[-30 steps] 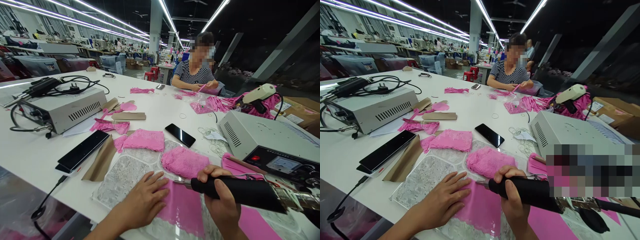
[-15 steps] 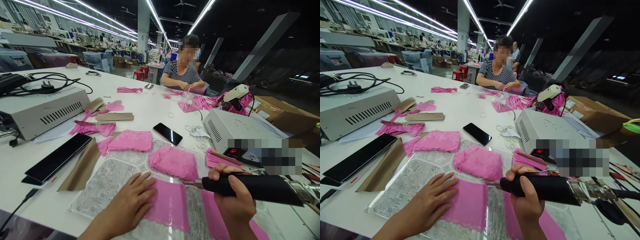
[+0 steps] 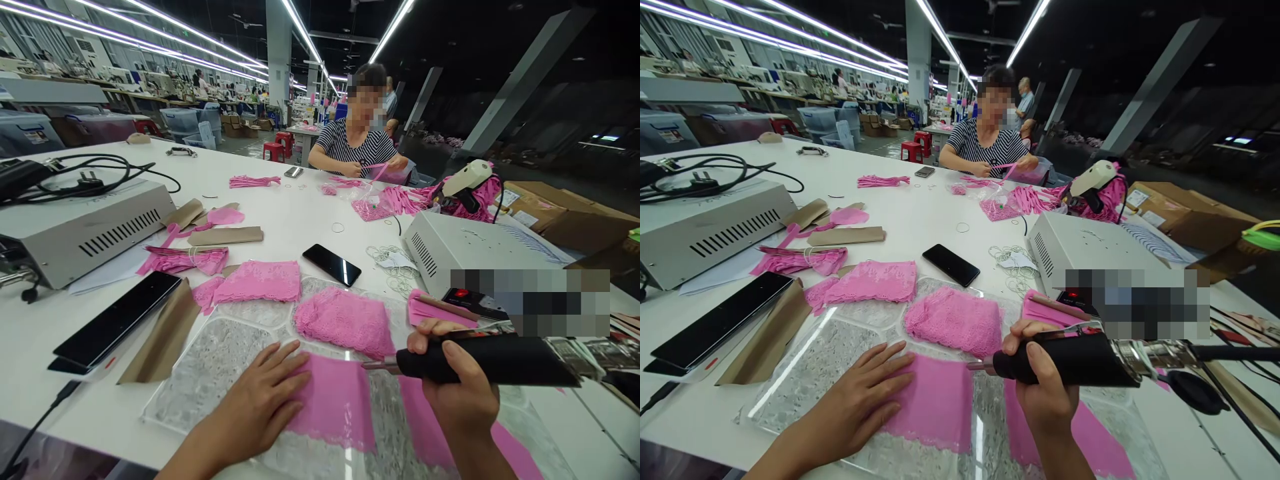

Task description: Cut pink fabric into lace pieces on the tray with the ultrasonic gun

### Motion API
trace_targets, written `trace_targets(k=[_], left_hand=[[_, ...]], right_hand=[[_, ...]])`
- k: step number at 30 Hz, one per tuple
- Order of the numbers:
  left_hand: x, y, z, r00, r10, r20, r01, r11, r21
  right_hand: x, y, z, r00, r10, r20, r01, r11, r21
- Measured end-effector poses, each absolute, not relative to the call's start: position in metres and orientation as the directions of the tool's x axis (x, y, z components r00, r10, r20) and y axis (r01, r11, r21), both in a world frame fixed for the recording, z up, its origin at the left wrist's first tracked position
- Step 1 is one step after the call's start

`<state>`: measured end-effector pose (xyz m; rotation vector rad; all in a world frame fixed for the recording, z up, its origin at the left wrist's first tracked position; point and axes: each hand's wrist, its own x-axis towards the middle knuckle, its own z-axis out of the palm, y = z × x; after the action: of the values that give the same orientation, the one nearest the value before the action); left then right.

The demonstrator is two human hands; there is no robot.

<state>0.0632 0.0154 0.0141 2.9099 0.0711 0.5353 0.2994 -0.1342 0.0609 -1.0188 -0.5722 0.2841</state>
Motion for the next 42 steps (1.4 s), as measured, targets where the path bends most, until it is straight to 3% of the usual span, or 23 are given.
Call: trace_targets(k=[9,15,28,36,42], left_hand=[[0.099,-0.023,0.028,0.822,0.153,0.549,0.007,-0.966,0.260],[0.134,-0.050,0.007,0.814,0.201,0.546,0.092,-0.971,0.220],[0.134,-0.044,0.003,0.890,0.069,0.450,0.023,-0.994,0.106],[0.133,-0.044,0.012,0.919,0.055,0.391,0.002,-0.991,0.133],[0.137,-0.048,0.014,0.904,0.039,0.425,-0.023,-0.990,0.140]], right_hand=[[0.307,-0.156,0.061,0.809,0.494,0.318,0.045,0.488,-0.872],[0.307,-0.159,0.054,0.818,0.477,0.323,0.029,0.527,-0.850],[0.309,-0.157,0.045,0.817,0.439,0.373,0.057,0.582,-0.811],[0.309,-0.155,0.043,0.822,0.450,0.349,0.036,0.571,-0.820],[0.310,-0.156,0.047,0.828,0.445,0.342,0.031,0.572,-0.820]])
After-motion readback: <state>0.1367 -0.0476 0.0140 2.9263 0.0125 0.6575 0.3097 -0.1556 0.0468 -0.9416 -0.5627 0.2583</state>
